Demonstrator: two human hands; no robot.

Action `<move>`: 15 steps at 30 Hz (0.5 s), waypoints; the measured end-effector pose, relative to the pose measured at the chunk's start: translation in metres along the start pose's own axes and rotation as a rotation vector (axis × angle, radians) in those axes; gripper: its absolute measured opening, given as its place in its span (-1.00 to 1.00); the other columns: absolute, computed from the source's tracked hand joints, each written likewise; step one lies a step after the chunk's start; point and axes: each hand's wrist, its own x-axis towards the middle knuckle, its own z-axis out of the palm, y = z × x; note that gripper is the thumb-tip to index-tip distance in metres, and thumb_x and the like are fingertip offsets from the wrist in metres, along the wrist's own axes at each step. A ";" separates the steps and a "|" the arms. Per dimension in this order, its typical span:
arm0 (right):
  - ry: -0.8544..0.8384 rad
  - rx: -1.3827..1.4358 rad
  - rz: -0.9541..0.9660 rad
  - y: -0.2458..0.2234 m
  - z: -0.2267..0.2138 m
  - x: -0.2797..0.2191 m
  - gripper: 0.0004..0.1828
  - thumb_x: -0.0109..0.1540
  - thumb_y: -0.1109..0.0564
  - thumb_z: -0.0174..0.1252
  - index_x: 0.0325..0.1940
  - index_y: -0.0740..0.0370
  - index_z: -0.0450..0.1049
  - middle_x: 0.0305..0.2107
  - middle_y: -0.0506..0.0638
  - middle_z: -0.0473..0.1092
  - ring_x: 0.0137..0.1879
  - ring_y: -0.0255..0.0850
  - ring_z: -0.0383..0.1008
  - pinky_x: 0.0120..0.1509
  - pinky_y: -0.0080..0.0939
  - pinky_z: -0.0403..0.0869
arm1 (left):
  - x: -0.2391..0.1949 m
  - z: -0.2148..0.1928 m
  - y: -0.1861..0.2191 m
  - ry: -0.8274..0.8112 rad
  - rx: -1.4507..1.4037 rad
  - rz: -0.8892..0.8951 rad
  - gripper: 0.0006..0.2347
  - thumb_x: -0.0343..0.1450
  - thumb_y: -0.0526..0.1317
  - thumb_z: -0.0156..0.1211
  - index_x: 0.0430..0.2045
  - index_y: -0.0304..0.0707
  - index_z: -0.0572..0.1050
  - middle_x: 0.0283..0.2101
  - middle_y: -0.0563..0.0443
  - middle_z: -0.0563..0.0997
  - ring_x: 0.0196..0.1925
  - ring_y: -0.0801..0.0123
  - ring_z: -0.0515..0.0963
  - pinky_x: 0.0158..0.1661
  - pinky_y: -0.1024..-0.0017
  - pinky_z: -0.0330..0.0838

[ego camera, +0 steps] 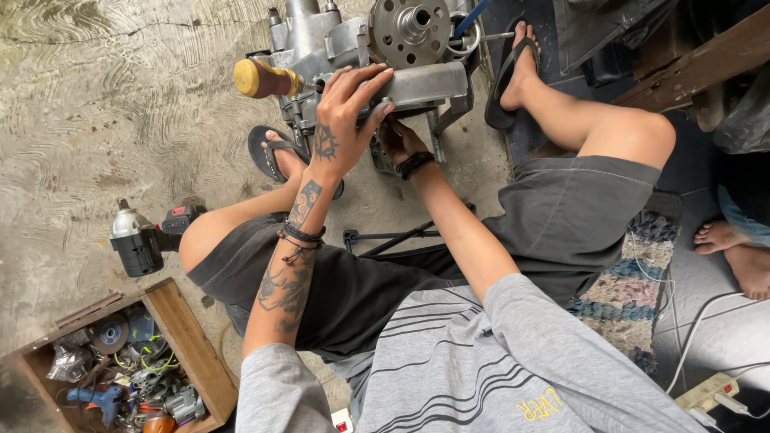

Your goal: The person sits on the floor and cleans a disassembled engine block using a wire brush. They scrub various parts of the engine, including the cylinder head and crankcase, and also clean a small metal component held in their hands.

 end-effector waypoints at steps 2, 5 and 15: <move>0.017 -0.038 -0.031 0.003 0.016 -0.018 -0.87 0.28 0.14 0.25 -0.18 0.23 0.48 -0.39 0.01 0.47 -0.24 -0.21 0.54 -0.16 -0.29 0.59 | 0.000 0.000 0.001 -0.003 -0.001 -0.006 -0.73 0.61 -0.16 0.13 0.17 -0.24 0.48 0.14 -0.13 0.59 0.15 0.06 0.62 0.29 -0.01 0.37; 0.060 0.001 -0.046 0.002 0.022 -0.025 -0.87 0.31 0.10 0.20 -0.20 0.22 0.49 -0.37 0.04 0.47 -0.22 -0.15 0.54 -0.13 -0.19 0.60 | 0.000 -0.001 0.001 -0.003 0.001 -0.009 -0.74 0.61 -0.16 0.14 0.16 -0.25 0.48 0.14 -0.13 0.59 0.14 0.06 0.62 0.29 -0.01 0.38; -0.169 -0.055 -0.175 0.011 -0.024 -0.002 -0.58 0.25 0.23 0.27 0.19 0.30 0.44 0.05 0.10 0.48 0.21 -0.14 0.47 0.31 -0.25 0.50 | 0.000 0.000 0.000 -0.009 -0.001 -0.001 -0.73 0.62 -0.17 0.13 0.18 -0.24 0.47 0.16 -0.13 0.58 0.17 0.08 0.61 0.30 0.01 0.37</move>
